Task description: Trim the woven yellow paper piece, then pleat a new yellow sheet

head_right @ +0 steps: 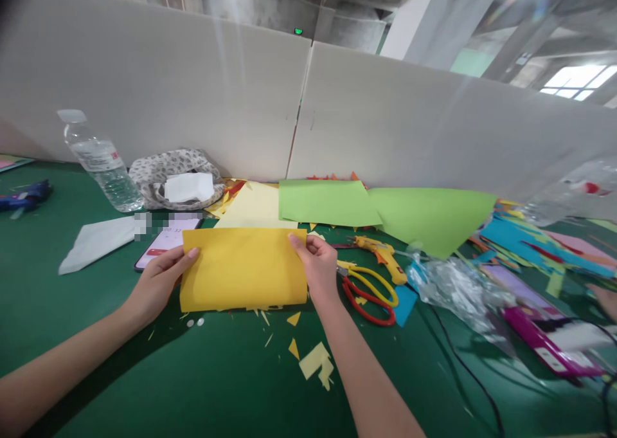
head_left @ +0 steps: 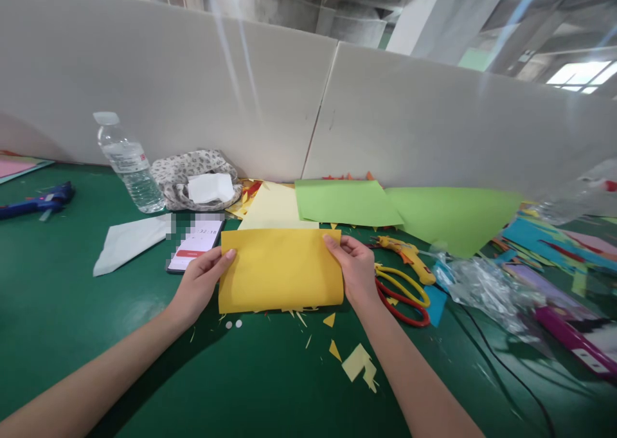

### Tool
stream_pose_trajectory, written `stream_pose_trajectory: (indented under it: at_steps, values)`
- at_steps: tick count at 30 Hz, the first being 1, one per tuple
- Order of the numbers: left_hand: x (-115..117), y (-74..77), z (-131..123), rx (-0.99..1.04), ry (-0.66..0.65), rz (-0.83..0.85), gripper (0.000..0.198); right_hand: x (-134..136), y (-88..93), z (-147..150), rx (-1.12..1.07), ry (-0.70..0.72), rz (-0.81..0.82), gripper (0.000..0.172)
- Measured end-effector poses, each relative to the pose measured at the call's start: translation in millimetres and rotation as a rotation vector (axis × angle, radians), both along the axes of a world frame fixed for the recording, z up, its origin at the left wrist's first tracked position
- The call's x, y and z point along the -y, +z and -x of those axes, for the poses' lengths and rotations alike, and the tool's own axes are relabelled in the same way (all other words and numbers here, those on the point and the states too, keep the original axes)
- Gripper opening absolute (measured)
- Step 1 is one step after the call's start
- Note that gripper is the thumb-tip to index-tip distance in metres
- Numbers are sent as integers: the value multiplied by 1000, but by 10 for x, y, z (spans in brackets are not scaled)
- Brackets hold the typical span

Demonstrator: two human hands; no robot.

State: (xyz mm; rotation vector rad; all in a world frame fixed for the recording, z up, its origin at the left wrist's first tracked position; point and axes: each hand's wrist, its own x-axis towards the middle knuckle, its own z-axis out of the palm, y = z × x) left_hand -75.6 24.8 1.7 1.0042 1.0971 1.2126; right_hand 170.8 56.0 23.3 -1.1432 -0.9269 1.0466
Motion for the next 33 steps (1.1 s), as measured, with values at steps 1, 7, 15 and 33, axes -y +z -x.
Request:
stream_pose_trajectory:
  at_steps: [1,7,15,33]
  values:
    - [1,1,1,-5,-1,-3,41,2,3,0,5,0,0,24]
    - [-2,-2,-2,-21,5,-13,43,2,7,5,16,-10,2,25]
    - [-3,0,-7,-69,20,-25,44,1,16,9,29,-25,9,28]
    - [0,8,-11,4,12,-25,35,-1,18,18,27,-41,5,28]
